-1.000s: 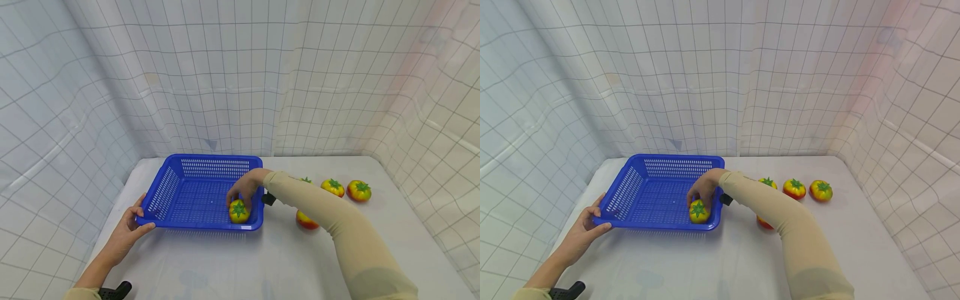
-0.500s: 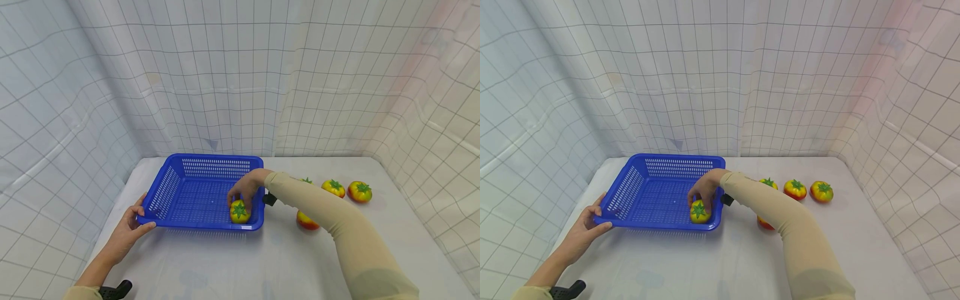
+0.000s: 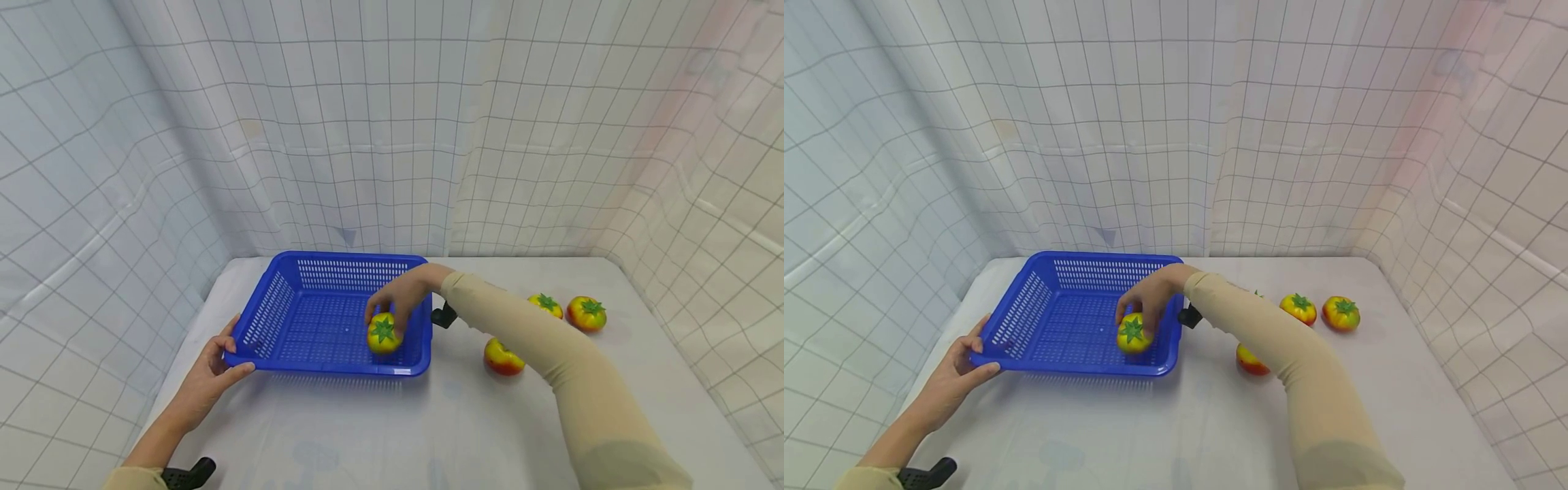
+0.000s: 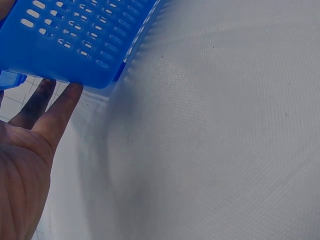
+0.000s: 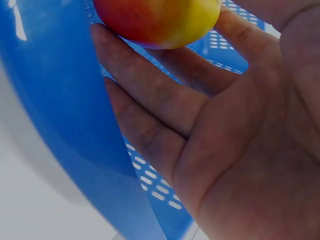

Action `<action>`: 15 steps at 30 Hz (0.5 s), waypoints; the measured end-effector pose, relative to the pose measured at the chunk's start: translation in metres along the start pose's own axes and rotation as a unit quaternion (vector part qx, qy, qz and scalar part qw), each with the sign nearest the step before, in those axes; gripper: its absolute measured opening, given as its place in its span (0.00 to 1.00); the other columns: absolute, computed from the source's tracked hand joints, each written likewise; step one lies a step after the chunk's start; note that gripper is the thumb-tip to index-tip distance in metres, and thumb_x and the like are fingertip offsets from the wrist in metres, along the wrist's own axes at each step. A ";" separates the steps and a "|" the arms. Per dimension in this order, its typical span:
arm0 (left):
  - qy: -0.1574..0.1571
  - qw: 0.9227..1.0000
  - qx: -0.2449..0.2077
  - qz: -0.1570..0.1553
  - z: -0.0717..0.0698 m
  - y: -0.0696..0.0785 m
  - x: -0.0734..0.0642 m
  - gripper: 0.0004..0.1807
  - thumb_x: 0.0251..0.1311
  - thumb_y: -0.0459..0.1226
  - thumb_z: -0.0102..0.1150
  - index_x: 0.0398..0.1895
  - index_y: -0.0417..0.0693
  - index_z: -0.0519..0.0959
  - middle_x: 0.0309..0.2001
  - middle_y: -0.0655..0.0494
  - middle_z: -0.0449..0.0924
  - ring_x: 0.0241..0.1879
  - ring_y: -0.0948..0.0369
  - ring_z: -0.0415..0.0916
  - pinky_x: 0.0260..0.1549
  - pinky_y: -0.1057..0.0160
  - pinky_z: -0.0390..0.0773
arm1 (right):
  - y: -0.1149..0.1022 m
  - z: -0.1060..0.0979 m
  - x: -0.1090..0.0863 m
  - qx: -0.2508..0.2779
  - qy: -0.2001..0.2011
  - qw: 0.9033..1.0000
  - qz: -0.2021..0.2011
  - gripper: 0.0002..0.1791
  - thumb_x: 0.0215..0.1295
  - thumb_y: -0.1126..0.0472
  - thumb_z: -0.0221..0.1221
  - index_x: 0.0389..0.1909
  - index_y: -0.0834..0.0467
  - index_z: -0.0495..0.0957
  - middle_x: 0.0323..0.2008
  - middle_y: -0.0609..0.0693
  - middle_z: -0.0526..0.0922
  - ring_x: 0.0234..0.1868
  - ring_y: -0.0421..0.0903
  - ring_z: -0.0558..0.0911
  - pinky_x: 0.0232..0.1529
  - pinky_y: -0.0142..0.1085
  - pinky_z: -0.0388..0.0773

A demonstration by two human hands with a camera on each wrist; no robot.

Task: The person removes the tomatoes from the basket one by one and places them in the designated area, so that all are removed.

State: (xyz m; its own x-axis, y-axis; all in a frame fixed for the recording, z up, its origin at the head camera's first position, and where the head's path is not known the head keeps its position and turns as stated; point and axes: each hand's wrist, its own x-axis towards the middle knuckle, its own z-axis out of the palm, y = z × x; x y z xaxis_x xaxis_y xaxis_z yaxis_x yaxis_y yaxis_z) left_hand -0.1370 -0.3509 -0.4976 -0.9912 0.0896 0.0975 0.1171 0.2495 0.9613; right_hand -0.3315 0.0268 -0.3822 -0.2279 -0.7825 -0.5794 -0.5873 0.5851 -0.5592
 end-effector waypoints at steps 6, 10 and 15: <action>0.000 1.000 0.004 0.000 0.000 0.001 0.000 0.18 0.72 0.30 0.58 0.51 0.45 0.57 0.84 0.57 0.32 0.72 0.26 0.44 0.51 0.75 0.75 | 0.002 -0.005 -0.011 0.003 0.030 0.999 -0.011 0.31 0.57 0.54 0.74 0.60 0.31 0.75 0.59 0.41 0.76 0.61 0.43 0.74 0.60 0.41 0.74; 0.001 1.000 0.007 0.000 0.000 0.001 0.000 0.18 0.72 0.30 0.58 0.51 0.44 0.57 0.84 0.56 0.32 0.72 0.26 0.44 0.51 0.76 0.75 | 0.002 -0.008 -0.020 0.013 0.041 0.999 -0.029 0.31 0.59 0.53 0.73 0.63 0.34 0.75 0.61 0.41 0.75 0.63 0.42 0.72 0.61 0.42 0.74; 0.002 1.000 0.014 -0.001 0.001 0.001 0.000 0.18 0.72 0.30 0.58 0.50 0.46 0.57 0.84 0.56 0.32 0.72 0.26 0.43 0.51 0.77 0.75 | 0.004 -0.011 -0.032 0.031 0.057 0.997 -0.039 0.32 0.59 0.51 0.73 0.65 0.36 0.74 0.63 0.41 0.74 0.65 0.42 0.71 0.60 0.42 0.75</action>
State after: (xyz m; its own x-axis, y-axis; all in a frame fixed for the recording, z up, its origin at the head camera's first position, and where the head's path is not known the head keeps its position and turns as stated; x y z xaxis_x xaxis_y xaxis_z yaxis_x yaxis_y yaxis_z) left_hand -0.1368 -0.3502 -0.4969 -0.9917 0.0846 0.0968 0.1167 0.2758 0.9541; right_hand -0.3349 0.0518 -0.3595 -0.2713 -0.8436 -0.4634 -0.5585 0.5301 -0.6380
